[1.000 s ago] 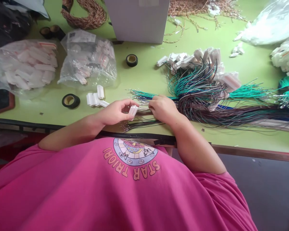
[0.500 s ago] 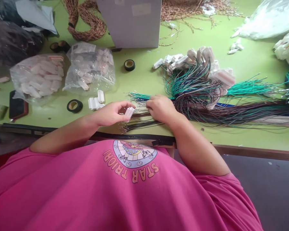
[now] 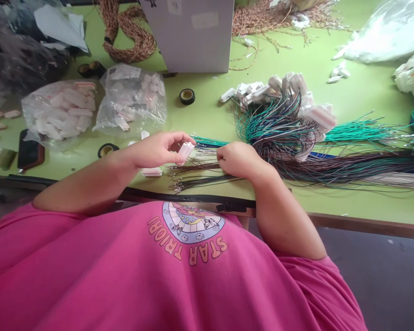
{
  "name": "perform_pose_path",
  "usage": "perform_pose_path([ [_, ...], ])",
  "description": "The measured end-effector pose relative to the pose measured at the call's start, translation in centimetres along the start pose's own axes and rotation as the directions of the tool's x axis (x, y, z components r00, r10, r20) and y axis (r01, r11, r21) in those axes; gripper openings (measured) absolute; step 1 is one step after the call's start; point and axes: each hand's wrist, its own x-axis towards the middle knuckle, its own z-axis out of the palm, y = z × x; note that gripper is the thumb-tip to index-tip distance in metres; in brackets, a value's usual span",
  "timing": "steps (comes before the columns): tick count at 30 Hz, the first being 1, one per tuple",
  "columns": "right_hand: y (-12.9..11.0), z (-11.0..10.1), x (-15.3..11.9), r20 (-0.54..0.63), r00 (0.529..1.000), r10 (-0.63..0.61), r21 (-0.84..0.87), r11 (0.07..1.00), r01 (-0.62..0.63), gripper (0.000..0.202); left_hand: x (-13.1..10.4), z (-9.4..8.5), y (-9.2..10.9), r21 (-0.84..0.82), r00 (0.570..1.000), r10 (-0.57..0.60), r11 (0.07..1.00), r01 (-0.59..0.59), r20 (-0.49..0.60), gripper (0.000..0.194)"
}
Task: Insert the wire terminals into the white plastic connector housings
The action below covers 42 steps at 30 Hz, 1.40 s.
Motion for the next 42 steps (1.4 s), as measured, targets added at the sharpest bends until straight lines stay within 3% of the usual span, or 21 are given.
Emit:
perform_pose_path([
  [3, 0.5, -0.6, -0.3, -0.158, 0.983, 0.095, 0.214, 0.975, -0.060, 0.019, 0.8, 0.0, 0.4, -0.033, 1.000, -0.004, 0.999, 0.005, 0.016, 0.044],
  [6, 0.4, -0.7, -0.4, -0.323, 0.917, 0.234, 0.541, 0.840, -0.024, 0.015, 1.7, 0.5, 0.1, -0.138, 0.999, -0.019, 0.990, 0.025, 0.046, 0.042],
  [8, -0.1, -0.4, -0.4, -0.331, 0.909, 0.254, 0.664, 0.747, 0.033, 0.018, 2.2, 1.0, -0.5, -0.271, 0.999, -0.025, 0.962, 0.037, 0.048, 0.040],
  [10, -1.0, 0.1, -0.3, -0.313, 0.932, 0.184, 0.681, 0.727, 0.085, 0.022, 2.5, 1.7, -1.1, -0.396, 0.999, -0.037, 0.917, 0.049, 0.038, 0.040],
  [13, -2.1, 0.8, -0.1, -0.327, 0.943, 0.066, 0.591, 0.793, 0.149, 0.018, 2.4, 2.4, -1.9, -0.536, 0.999, -0.040, 0.843, 0.046, 0.023, 0.041],
  [17, -2.3, 1.1, -0.3, -0.390, 0.917, 0.083, 0.478, 0.869, 0.125, 0.019, 2.2, 2.7, -2.5, -0.681, 0.997, -0.042, 0.728, 0.071, 0.059, 0.045],
  [20, -2.1, 0.9, -0.6, -0.339, 0.937, 0.079, 0.428, 0.900, 0.080, 0.022, 2.3, 2.6, -2.6, -0.722, 0.996, -0.056, 0.686, 0.091, 0.073, 0.046],
  [25, -2.1, 1.2, -0.8, -0.325, 0.941, 0.095, 0.332, 0.943, 0.019, 0.027, 2.4, 2.5, -3.0, -0.711, 0.996, -0.058, 0.698, 0.085, 0.062, 0.046],
  [30, -2.5, 1.7, -0.8, -0.410, 0.911, 0.041, 0.038, 0.999, -0.027, 0.032, 2.5, 2.6, -3.0, -0.696, 0.994, -0.087, 0.710, 0.109, 0.066, 0.046],
  [34, -2.8, 1.6, -1.0, -0.397, 0.918, -0.011, -0.144, 0.988, -0.051, 0.033, 2.4, 2.8, -2.6, -0.695, 0.989, -0.130, 0.706, 0.137, 0.063, 0.046],
  [42, -3.7, 2.6, -0.7, -0.339, 0.936, -0.098, -0.186, 0.982, 0.035, 0.035, 2.7, 3.7, -2.6, -0.669, 0.988, -0.152, 0.734, 0.118, 0.008, 0.044],
])
